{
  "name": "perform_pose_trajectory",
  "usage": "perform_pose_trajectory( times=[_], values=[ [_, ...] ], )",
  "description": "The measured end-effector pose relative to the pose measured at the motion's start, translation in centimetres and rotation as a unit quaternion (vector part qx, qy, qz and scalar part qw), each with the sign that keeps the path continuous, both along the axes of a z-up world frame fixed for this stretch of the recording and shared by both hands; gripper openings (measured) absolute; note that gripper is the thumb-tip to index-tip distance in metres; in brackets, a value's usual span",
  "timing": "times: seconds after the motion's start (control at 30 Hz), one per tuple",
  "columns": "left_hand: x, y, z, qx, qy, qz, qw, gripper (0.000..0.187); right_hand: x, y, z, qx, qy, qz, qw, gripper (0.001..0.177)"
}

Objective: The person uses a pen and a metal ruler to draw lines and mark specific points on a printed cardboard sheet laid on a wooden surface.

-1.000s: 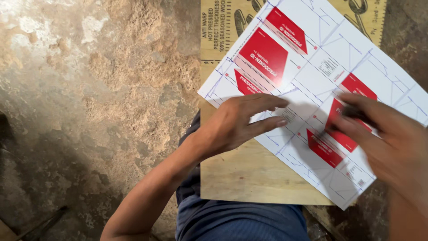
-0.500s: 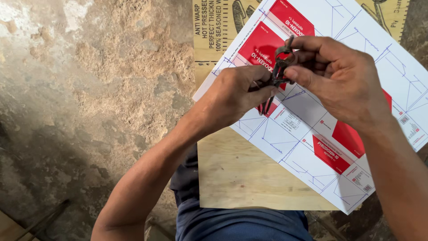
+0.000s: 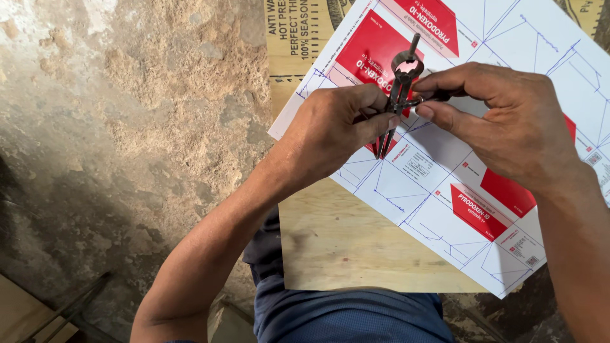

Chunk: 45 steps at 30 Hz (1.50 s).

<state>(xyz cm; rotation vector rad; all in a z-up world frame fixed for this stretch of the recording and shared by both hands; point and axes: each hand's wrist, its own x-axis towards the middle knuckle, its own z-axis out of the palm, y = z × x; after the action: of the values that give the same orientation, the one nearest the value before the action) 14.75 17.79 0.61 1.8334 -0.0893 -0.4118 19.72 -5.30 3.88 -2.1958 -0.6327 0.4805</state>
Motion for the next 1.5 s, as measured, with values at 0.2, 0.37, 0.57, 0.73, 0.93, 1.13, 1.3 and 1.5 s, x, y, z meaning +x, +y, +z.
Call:
perform_pose_trajectory(
  times=[0.2, 0.37, 0.57, 0.73, 0.93, 1.13, 1.3, 1.5],
  values=[
    [0.1, -0.2, -0.1, 0.02, -0.002, -0.001, 1.0, 0.017, 0.1, -0.2, -0.2, 0.0, 0.0, -0.006, 1.0, 0.027],
    [0.1, -0.3, -0.1, 0.006, -0.011, -0.002, 1.0, 0.016, 0.1, 0.0, 0.1, -0.003, 0.001, -0.013, 1.0, 0.026],
    [0.0, -0.1, -0.2, 0.004, -0.025, -0.006, 1.0, 0.015, 0.1, 0.5, 0.4, 0.002, -0.012, 0.001, 1.0, 0.026],
    [-0.1, -0.2, -0.2, 0.02, -0.042, -0.006, 0.999, 0.017, 0.2, 0.8, 0.8, -0.013, -0.009, -0.003, 1.0, 0.026],
    [-0.2, -0.2, -0.2, 0.008, -0.049, -0.006, 0.999, 0.019, 0.2, 0.9, 1.0, -0.01, -0.027, 0.003, 1.0, 0.025],
    [-0.4, -0.2, -0.5, 0.019, -0.066, -0.007, 0.998, 0.02, 0.1, 0.7, 1.0, -0.021, -0.02, 0.0, 1.0, 0.026],
    [-1.1, -1.0, -0.6, 0.037, -0.155, 0.001, 0.987, 0.015, 0.0, -0.2, 0.9, -0.043, -0.048, 0.022, 0.998, 0.027],
    [-1.3, -1.5, 0.2, 0.097, -0.212, -0.024, 0.972, 0.019, -0.5, -1.8, 0.9, -0.033, -0.018, 0.048, 0.998, 0.026]
  ],
)
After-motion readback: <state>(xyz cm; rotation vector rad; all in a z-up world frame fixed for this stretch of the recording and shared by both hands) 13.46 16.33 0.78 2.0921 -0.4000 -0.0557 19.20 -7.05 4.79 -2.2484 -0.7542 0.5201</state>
